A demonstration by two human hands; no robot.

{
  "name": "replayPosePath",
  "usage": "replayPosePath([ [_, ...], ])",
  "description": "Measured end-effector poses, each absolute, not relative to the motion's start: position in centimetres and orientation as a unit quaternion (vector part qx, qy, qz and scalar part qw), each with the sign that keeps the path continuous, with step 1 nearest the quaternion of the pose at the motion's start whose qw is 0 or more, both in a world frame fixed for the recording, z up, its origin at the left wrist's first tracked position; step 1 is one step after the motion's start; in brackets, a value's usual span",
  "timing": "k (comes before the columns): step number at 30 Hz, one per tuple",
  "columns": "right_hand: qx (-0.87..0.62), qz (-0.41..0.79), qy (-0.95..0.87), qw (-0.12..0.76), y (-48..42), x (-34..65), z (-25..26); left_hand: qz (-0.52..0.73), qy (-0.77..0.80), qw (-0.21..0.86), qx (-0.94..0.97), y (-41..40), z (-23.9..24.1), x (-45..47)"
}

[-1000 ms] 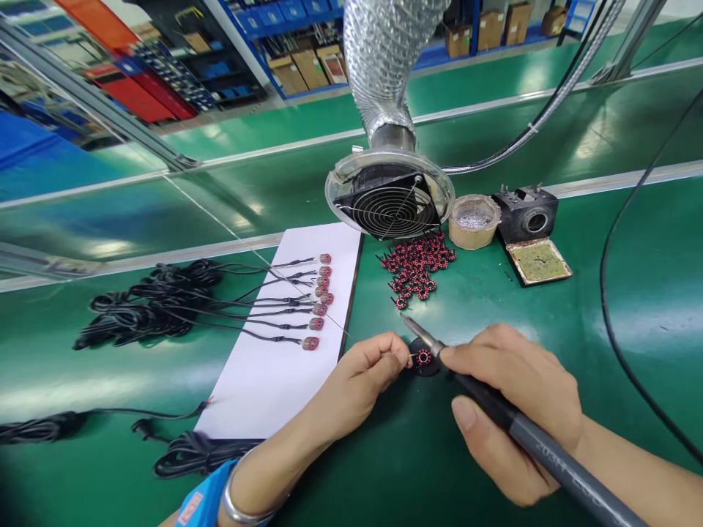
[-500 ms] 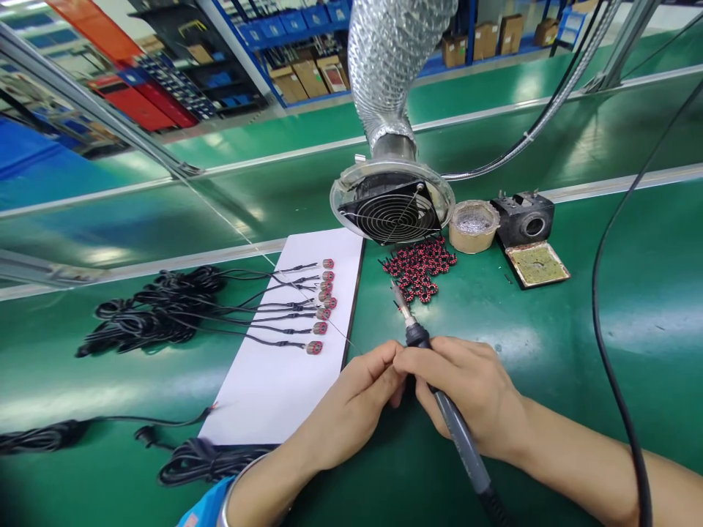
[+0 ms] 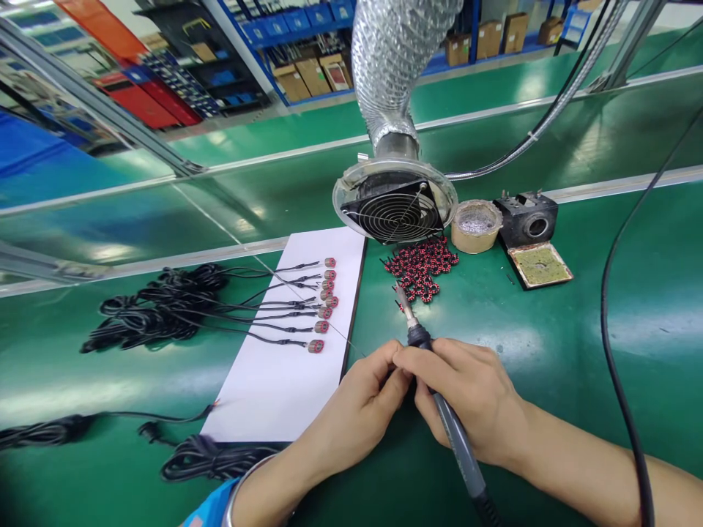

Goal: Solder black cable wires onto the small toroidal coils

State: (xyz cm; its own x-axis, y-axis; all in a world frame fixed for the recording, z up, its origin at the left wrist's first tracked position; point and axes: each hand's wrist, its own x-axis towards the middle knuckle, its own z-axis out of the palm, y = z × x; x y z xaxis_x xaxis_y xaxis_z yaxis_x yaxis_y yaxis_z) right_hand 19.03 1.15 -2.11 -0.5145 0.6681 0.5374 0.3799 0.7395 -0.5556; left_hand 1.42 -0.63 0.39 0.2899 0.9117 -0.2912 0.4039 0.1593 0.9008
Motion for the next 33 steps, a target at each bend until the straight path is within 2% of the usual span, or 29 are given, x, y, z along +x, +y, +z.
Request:
replayPosePath([
  [8, -0.256, 0.174, -0.875, 0.372, 1.5, 19.2, -2.0, 0.232, 0.48, 0.624, 0.572, -0.4, -0.6, 0.8],
  [13, -0.267, 0.158, -0.874, 0.373, 1.9, 20.4, -1.3, 0.267, 0.508, 0.608, 0.549, -0.7, -0.9, 1.2],
  [18, -0.304, 0.139, -0.846, 0.415, 1.4, 22.8, 1.3, 0.276, 0.553, 0.587, 0.523, -1.3, -1.2, 1.8],
  [23, -0.292, 0.216, -0.843, 0.398, 0.5, 24.1, 2.6, 0.287, 0.569, 0.566, 0.523, -1.5, -1.6, 2.2],
  [26, -0.275, 0.256, -0.826, 0.42, 0.2, 23.9, 2.2, 0.281, 0.576, 0.564, 0.522, -1.5, -1.5, 2.3],
  [33, -0.25, 0.29, -0.814, 0.437, 0.3, 23.1, 1.5, 0.275, 0.576, 0.556, 0.533, -1.5, -1.2, 2.3],
])
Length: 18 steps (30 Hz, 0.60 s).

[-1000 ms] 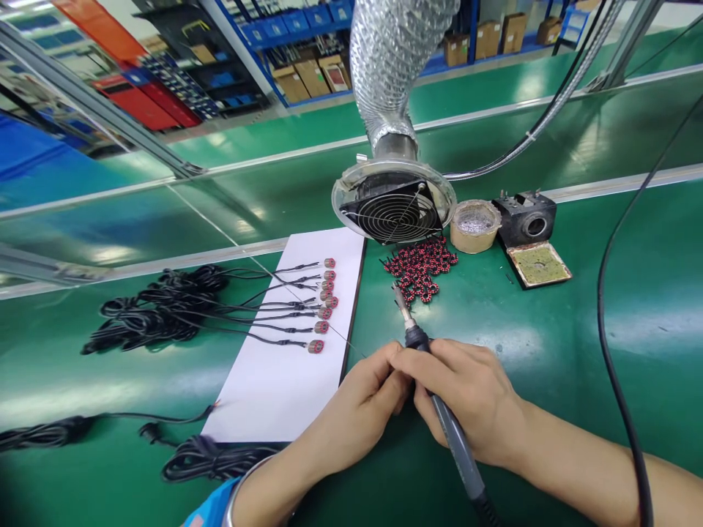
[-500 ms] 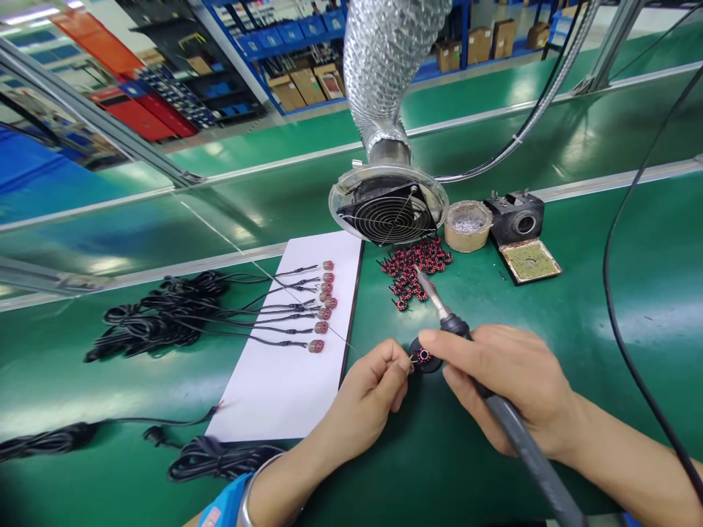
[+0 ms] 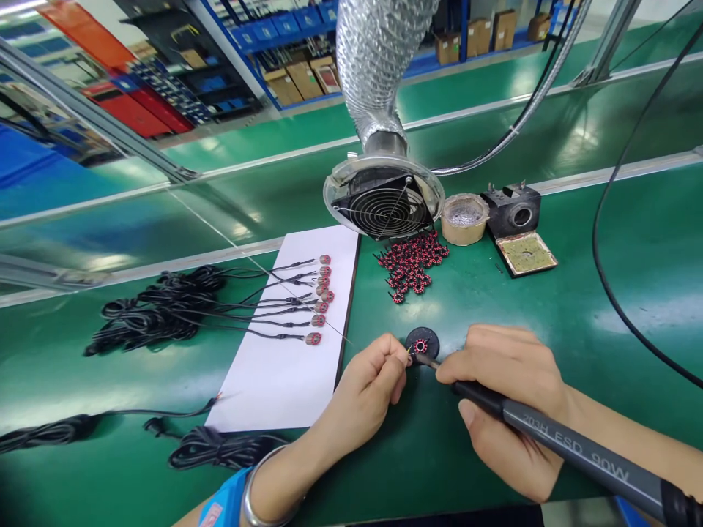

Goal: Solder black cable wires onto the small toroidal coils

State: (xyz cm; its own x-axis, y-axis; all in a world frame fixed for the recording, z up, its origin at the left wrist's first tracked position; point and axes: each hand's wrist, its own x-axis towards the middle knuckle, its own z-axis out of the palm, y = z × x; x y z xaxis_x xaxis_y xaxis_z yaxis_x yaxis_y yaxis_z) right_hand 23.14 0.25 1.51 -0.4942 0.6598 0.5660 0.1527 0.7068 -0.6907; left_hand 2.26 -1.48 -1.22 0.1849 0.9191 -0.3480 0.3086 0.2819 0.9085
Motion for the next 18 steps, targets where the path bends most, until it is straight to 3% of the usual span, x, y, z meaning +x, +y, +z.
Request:
replayPosePath([
  [18, -0.239, 0.267, -0.832, 0.424, 0.48, 22.9, 1.92, 0.261, 0.575, 0.553, 0.543, -1.56, -1.09, 2.32],
])
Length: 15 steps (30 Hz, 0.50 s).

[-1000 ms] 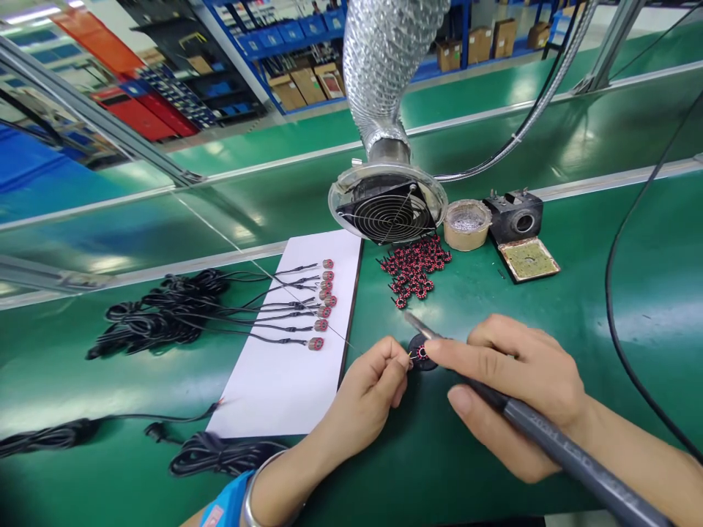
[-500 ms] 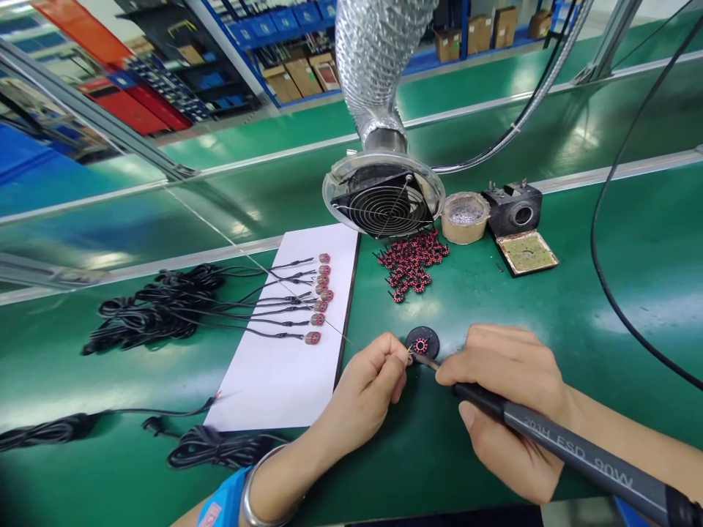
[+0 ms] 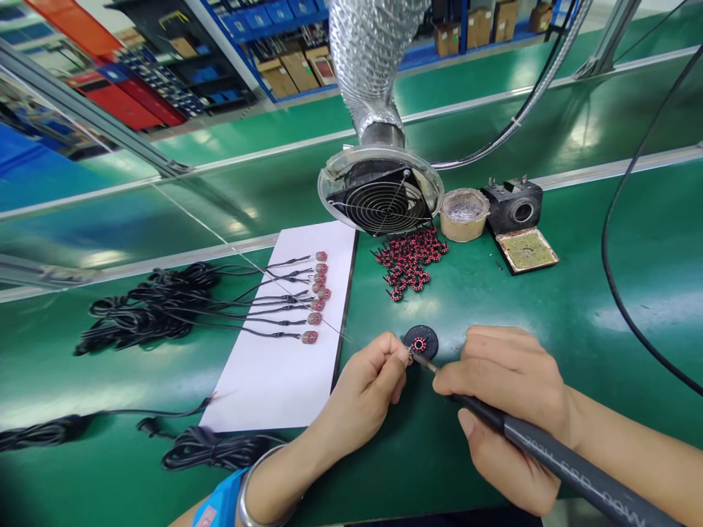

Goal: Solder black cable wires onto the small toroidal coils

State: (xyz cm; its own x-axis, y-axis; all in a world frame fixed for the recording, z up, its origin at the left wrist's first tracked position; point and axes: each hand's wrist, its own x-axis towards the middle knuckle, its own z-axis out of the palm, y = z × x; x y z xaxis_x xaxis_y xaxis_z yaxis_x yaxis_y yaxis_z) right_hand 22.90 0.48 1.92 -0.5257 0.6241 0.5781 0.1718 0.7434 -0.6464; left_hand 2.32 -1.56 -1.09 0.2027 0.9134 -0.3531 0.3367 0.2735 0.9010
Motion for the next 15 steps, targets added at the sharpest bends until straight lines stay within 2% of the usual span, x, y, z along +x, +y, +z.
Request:
replayPosePath([
  [7, -0.254, 0.262, -0.831, 0.42, 0.3, 23.0, 3.0, 0.258, 0.576, 0.551, 0.546, -1.6, -1.2, 2.3],
  [15, -0.275, 0.215, -0.819, 0.456, 0.7, 22.8, 1.6, 0.262, 0.568, 0.577, 0.525, -1.3, -1.2, 2.2],
])
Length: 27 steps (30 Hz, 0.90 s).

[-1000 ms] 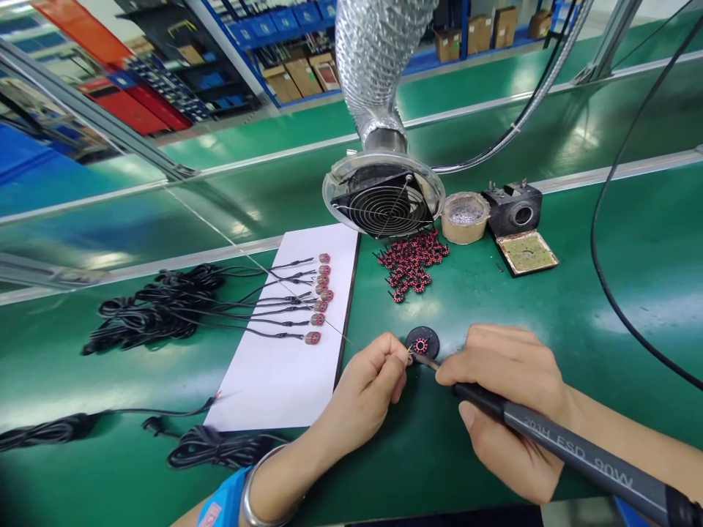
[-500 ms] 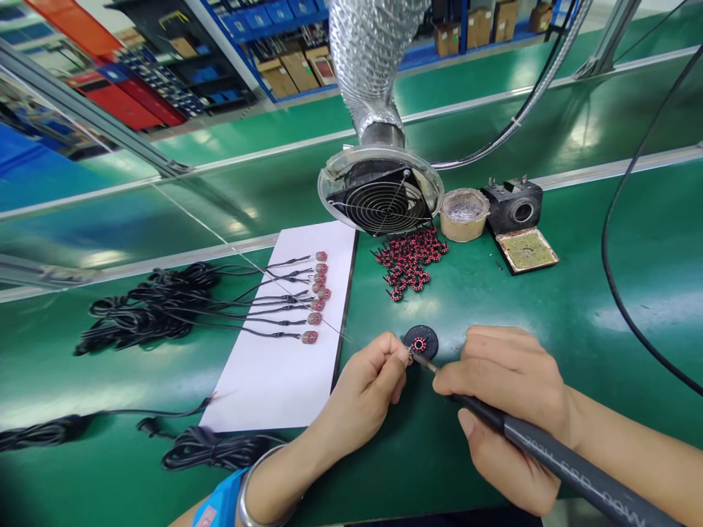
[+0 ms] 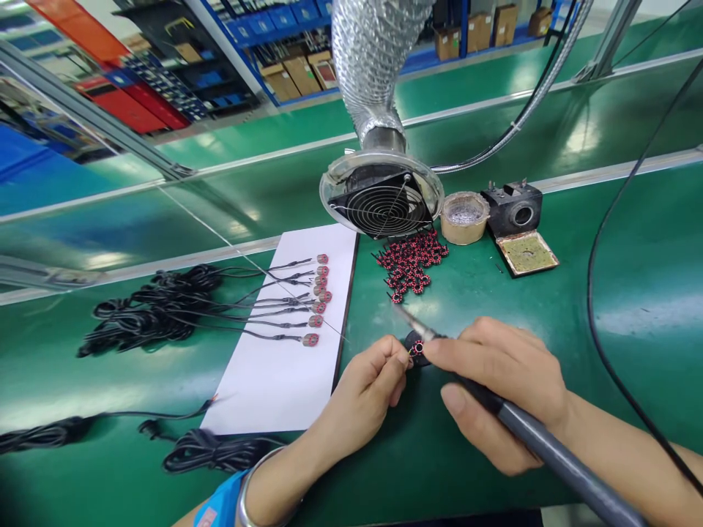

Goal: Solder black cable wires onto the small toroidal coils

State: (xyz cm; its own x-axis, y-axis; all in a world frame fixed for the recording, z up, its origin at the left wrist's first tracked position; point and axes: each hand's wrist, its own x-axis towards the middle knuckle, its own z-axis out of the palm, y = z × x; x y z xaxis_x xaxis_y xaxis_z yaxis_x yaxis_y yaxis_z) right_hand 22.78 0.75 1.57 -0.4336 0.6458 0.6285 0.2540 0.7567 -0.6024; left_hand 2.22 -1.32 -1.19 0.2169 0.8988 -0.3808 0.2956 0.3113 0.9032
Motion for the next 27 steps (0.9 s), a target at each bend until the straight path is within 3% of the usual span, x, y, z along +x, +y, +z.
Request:
replayPosePath([
  [6, -0.303, 0.183, -0.825, 0.44, 1.6, 21.1, -1.0, 0.267, 0.562, 0.604, 0.498, -0.5, -1.1, 1.8],
  [14, -0.301, 0.232, -0.826, 0.417, 2.6, 19.2, -2.3, 0.271, 0.541, 0.628, 0.49, -0.4, -1.4, 1.4],
  [27, -0.242, 0.206, -0.849, 0.423, 2.4, 19.4, -1.9, 0.249, 0.505, 0.562, 0.606, -1.3, 0.2, 1.4],
])
